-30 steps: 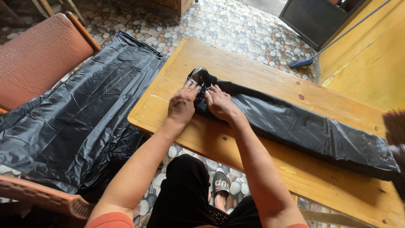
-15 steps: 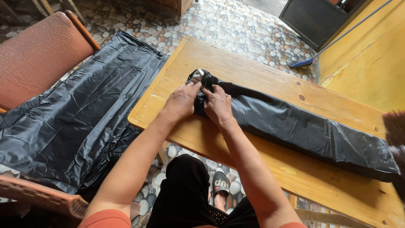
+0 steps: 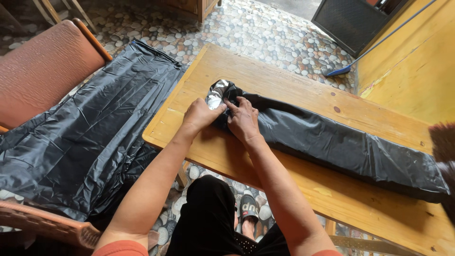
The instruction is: The person folds a large black plastic sheet on a wooden table. They smooth the sheet with a brush, fold it into a long strip, and then roll it into a compact bundle.
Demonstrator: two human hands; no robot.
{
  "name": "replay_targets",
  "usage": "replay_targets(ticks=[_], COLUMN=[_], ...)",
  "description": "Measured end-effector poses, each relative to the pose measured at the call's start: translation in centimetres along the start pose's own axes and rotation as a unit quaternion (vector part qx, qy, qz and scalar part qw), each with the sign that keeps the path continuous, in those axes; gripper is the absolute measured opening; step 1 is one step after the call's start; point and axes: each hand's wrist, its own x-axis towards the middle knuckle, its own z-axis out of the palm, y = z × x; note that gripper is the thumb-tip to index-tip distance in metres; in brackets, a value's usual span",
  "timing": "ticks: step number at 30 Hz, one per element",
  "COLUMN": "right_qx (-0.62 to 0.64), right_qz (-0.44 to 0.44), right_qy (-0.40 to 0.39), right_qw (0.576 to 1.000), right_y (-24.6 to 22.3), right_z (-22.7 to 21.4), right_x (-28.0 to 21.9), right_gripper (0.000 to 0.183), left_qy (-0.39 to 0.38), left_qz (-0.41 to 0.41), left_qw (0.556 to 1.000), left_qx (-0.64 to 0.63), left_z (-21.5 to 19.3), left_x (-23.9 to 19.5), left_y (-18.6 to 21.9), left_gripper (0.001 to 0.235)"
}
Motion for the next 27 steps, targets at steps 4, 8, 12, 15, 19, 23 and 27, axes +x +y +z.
replay_targets(ticks=[4,8,12,15,19,23,27], right_qx=[0.022,0.047,0.058,0.085,0.257,0.415,0.456], right_qz=[0.003,0.010,0.002,-0.008,0.042,0.176,0.210], right_qy=[0.009,0.026,0.033,-0.029,-0.047,-0.047,-0.072], right_qw=[1.000,0.998,0.998,0.996,0.964,0.891,0.862], right_y=[-0.7,-2.0,0.6,0.9,2.8,-1.8,-1.8], right_z=[-1.0,-3.2,-0.2,-1.4,-2.5,-9.8,-10.1], right_x=[-0.7,-1.4,0.0,0.5,1.6,-0.4,1.0], right_gripper=[0.047,0.043,0.040,0.037,0.043,0.060,0.079], left_qy=[0.060,0.126,0.161,0.181,0.179,0.158,0.275], left_qz=[0.013,0.040,0.015,0.017,0.049,0.131,0.285], left_qw=[0.993,0.960,0.944,0.951,0.958,0.978,0.899], left_qx=[-0.103,-0.249,-0.289,-0.251,-0.218,-0.048,0.184], left_z=[2.9,5.6,7.8,8.7,7.8,8.0,11.5], left_x=[0.1,-1.0,0.2,1.1,-1.4,-2.9,-2.0], left_y=[-0.9,0.0,-0.2,-1.3,1.3,3.5,3.6], left_gripper=[0.087,0.080,0.069,0.061,0.060,0.063,0.039])
